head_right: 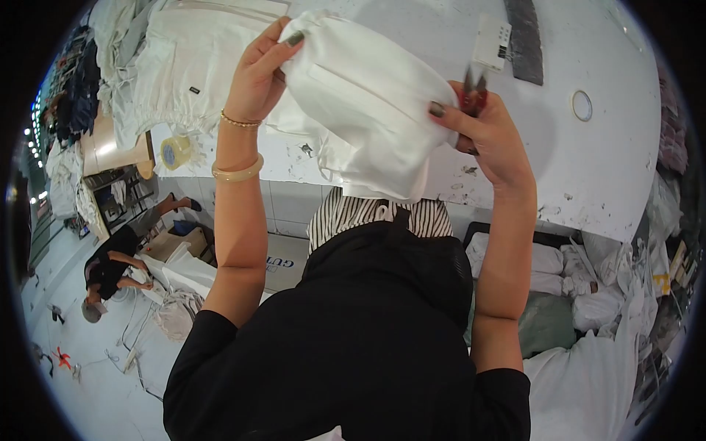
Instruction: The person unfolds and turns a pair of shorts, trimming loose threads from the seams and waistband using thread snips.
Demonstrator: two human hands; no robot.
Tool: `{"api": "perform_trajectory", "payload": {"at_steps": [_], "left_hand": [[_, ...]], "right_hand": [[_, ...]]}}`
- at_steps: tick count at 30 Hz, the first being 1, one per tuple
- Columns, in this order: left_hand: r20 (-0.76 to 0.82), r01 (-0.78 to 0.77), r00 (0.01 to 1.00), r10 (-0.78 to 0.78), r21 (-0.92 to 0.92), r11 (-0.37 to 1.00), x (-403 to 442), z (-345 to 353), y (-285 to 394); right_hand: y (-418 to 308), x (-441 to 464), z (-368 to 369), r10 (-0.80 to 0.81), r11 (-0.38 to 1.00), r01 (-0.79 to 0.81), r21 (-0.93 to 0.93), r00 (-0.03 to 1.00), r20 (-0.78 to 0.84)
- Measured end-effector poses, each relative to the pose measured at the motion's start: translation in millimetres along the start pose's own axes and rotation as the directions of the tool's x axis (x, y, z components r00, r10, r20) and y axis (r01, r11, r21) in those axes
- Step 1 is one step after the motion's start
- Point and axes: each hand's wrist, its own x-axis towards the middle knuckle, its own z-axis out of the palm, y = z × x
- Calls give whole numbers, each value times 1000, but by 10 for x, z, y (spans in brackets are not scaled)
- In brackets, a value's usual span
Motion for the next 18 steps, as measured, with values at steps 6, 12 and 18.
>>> {"api": "perform_trajectory", "payload": {"at_steps": [6, 12, 18], "left_hand": [[-115, -15, 993, 4, -98, 995, 92, -98, -82], [-226, 26, 971, 82, 439, 898, 308, 26, 34], [-424, -103, 772, 474, 652, 751, 72, 44, -292]], "right_hand": [[-113, -64, 290, 4, 1000, -4, 18, 1000, 2], [-1, 121, 252, -127, 992, 124, -27, 972, -196], [927, 741, -878, -120, 975, -14, -223, 808, -577]]}}
